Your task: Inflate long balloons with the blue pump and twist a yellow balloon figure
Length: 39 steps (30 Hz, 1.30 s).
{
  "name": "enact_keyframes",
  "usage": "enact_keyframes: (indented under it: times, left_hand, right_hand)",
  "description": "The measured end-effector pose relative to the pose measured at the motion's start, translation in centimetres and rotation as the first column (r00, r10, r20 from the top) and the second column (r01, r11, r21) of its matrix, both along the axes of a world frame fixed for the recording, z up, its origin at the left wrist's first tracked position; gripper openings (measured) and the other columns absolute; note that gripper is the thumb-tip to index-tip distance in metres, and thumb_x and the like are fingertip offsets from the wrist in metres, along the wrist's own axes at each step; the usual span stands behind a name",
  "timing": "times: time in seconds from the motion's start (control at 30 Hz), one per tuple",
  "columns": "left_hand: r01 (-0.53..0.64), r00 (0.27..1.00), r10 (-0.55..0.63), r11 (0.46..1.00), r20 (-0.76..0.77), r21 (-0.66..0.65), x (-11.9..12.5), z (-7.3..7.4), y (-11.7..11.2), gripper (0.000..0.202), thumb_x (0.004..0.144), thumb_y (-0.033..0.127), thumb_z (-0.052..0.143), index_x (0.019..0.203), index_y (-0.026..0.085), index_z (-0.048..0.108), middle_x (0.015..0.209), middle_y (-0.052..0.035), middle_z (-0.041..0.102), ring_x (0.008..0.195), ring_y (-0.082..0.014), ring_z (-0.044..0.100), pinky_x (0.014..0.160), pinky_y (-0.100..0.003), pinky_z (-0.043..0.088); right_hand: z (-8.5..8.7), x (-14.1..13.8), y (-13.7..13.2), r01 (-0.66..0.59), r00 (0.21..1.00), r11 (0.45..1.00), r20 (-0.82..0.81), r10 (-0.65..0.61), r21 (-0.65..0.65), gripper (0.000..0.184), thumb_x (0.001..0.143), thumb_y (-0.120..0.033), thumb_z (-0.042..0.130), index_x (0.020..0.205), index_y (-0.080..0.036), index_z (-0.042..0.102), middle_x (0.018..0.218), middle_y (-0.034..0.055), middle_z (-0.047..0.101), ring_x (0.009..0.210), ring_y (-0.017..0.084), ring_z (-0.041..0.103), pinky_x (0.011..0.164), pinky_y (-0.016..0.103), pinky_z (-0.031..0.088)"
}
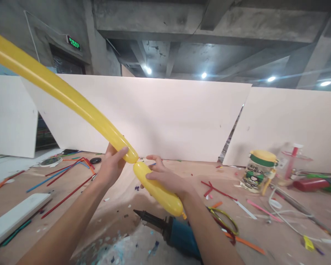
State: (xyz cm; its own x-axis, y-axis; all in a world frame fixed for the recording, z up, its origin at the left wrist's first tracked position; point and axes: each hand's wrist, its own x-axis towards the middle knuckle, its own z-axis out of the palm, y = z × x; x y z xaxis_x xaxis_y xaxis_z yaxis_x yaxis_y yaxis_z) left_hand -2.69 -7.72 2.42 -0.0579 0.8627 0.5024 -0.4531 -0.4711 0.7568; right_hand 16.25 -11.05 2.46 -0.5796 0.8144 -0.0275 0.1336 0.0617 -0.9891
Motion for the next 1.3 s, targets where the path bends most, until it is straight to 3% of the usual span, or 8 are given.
enact_keyframes:
  times: [0.2, 0.37, 0.57, 0.73, 0.87, 1.07, 1.17, 1.3]
  left_hand:
    - [-0.263, 0.901, 0.282, 0.959, -0.328, 0.103, -0.6, -0.4, 0.3, 0.018, 0.072, 0.028, 0.069, 0.082, 0.017, 0.060, 0.074, -0.0016, 0.060, 0.067, -0.0152, 0.057, 0.062, -0.026, 0.045]
    - [-0.387, 0.848, 0.408, 0.913, -0.337, 0.129, -0.4, -0.2, 0.3, 0.018, 0.072, 0.027, 0.067, 0.086, 0.018, 0.059, 0.080, -0.0031, 0.062, 0.069, -0.0165, 0.060, 0.063, -0.028, 0.046]
    - [-0.528, 0.735, 0.528, 0.839, -0.426, 0.130, 0.5, -1.2, 0.4, 0.035, 0.071, 0.033, 0.069, 0.096, 0.021, 0.047, 0.081, 0.0014, 0.053, 0.070, -0.0147, 0.052, 0.063, -0.028, 0.042]
    - [-0.134, 0.826, 0.177, 0.984, -0.536, 0.118, 1.4, -1.4, -0.7, 0.021, 0.088, 0.034, 0.048, 0.101, 0.019, 0.049, 0.090, -0.0014, 0.053, 0.081, -0.0156, 0.052, 0.073, -0.029, 0.042]
    - [0.149, 0.856, -0.146, 0.988, -0.496, -0.033, 1.5, -0.8, -1.7, 0.033, 0.079, 0.036, 0.063, 0.105, 0.017, 0.052, 0.093, -0.0041, 0.059, 0.082, -0.0187, 0.058, 0.070, -0.030, 0.046]
    - [0.549, 0.799, -0.583, 0.808, -0.147, -0.215, 1.2, -0.7, -1.9, 0.049, 0.082, 0.046, 0.055, 0.120, 0.015, 0.053, 0.099, -0.0131, 0.067, 0.088, -0.0287, 0.065, 0.076, -0.039, 0.049]
    - [0.663, 0.732, -0.681, 0.706, 0.014, -0.249, 0.5, -0.6, -1.6, 0.054, 0.080, 0.048, 0.054, 0.123, 0.014, 0.054, 0.102, -0.0149, 0.067, 0.092, -0.0327, 0.065, 0.080, -0.044, 0.049]
    - [0.752, 0.639, -0.769, 0.630, -0.017, -0.195, -0.6, -0.5, -1.5, 0.063, 0.072, 0.031, 0.066, 0.131, 0.020, 0.047, 0.118, -0.0138, 0.062, 0.099, -0.0342, 0.063, 0.087, -0.048, 0.048]
  right_hand:
    - [0.4, 2.6, 0.8, -0.017, 0.994, 0.999, 0.104, 0.014, 0.034, 0.051, 0.077, -0.035, 0.065, 0.123, -0.030, 0.043, 0.126, 0.0054, 0.047, 0.091, 0.017, 0.059, 0.074, 0.032, 0.051]
    - [0.4, 4.3, 1.4, -0.162, 0.961, 0.986, -0.230, 0.150, -0.032, 0.060, 0.072, -0.031, 0.069, 0.126, -0.029, 0.042, 0.139, 0.0106, 0.039, 0.102, 0.023, 0.059, 0.078, 0.043, 0.053]
    - [-0.1, 4.1, 2.1, 0.037, 0.859, 0.998, -0.508, -0.060, -0.054, 0.037, 0.078, -0.032, 0.064, 0.114, -0.026, 0.055, 0.124, 0.0080, 0.057, 0.118, 0.026, 0.051, 0.097, 0.047, 0.043]
    - [0.0, 1.6, 1.6, 0.338, 0.891, 0.914, -0.389, -0.234, 0.224, 0.028, 0.081, -0.035, 0.063, 0.107, -0.023, 0.059, 0.102, 0.0055, 0.063, 0.089, 0.019, 0.058, 0.077, 0.034, 0.047]
    - [0.1, 0.2, 1.0, 0.376, 0.910, 0.853, -0.317, -0.266, 0.362, 0.030, 0.084, -0.040, 0.059, 0.106, -0.020, 0.057, 0.088, 0.0036, 0.061, 0.073, 0.014, 0.053, 0.060, 0.026, 0.041]
    - [0.1, -0.7, 0.5, 0.284, 0.923, 0.903, -0.349, -0.165, 0.322, 0.030, 0.085, -0.041, 0.057, 0.108, -0.021, 0.055, 0.084, 0.0019, 0.055, 0.067, 0.012, 0.049, 0.054, 0.024, 0.039]
    - [0.2, -0.7, 0.2, 0.224, 0.935, 0.924, -0.336, -0.114, 0.311, 0.031, 0.086, -0.041, 0.057, 0.109, -0.021, 0.054, 0.087, 0.0028, 0.057, 0.067, 0.012, 0.051, 0.055, 0.024, 0.041]
    - [0.5, -0.5, -0.2, 0.136, 0.959, 0.934, -0.280, -0.041, 0.330, 0.031, 0.086, -0.039, 0.058, 0.109, -0.020, 0.053, 0.088, 0.0040, 0.059, 0.068, 0.013, 0.055, 0.052, 0.023, 0.042]
